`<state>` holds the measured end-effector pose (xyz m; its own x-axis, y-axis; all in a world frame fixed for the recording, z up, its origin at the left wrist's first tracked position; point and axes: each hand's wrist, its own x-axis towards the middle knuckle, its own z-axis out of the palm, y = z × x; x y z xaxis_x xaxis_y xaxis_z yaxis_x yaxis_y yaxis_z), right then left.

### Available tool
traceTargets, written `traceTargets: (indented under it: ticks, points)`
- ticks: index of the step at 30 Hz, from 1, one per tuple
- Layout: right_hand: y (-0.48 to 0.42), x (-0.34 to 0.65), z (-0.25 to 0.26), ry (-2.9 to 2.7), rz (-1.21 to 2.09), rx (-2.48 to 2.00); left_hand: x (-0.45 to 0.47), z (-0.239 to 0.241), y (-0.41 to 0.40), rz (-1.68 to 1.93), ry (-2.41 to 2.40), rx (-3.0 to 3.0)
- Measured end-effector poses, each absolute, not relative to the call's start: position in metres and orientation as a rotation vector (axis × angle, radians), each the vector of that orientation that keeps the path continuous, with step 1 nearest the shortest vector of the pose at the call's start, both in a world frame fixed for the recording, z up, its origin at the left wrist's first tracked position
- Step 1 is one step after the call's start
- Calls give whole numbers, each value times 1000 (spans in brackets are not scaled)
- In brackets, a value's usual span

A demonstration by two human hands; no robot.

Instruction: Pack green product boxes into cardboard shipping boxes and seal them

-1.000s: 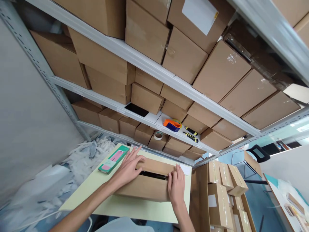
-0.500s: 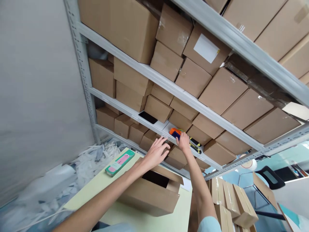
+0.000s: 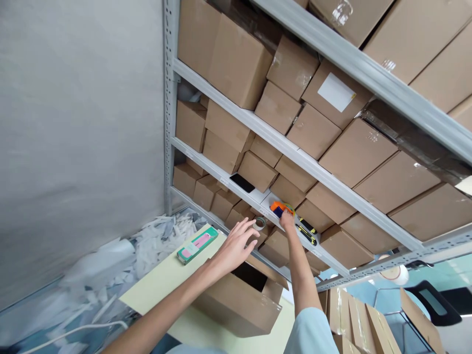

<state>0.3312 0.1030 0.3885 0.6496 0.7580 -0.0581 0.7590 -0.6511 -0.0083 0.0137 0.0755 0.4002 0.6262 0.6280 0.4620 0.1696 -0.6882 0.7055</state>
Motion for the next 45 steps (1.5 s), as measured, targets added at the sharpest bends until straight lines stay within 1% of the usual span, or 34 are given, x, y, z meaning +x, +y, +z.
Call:
traceTargets:
  ticks: [7,10,12,13,15,16,17,19,21,25,31,35,40,45]
  points:
    - [83,312,400,1367,-224,3143,-9,391,59,982,540,2159]
    - [48,284,404,1524,-296,3257,-26,388,52,997,546,2052]
    - [14,254,406,1650,-415,3333,-33,388,48,1018,545,1952]
    - [-5,235,407,1733,-521,3369,-35,388,46,1026,542,1901]
    - [-40,193,413,1990,-1140,3573,-36,391,40,1034,530,1811]
    - [-54,170,416,2005,-1380,3625,-36,394,37,1035,516,1779]
    - [-66,149,421,1988,-1524,3680,-36,396,34,1038,495,1757]
    - [-81,111,429,1937,-1663,3768,-36,401,28,1060,445,1744]
    - [-87,84,435,1865,-1672,3867,-40,405,22,1090,394,1759]
    - [-90,57,437,1727,-1503,4054,-59,412,16,1130,347,1791]
    - [-96,28,436,1670,-1309,4064,-96,422,17,1158,357,1802]
    - [-99,11,439,1726,-1414,3898,-120,431,23,1026,341,1801]
    - [-87,1,432,1769,-1763,3675,-144,432,32,857,314,1822]
    - [-66,-8,424,1668,-1602,3616,-161,417,42,780,389,1842]
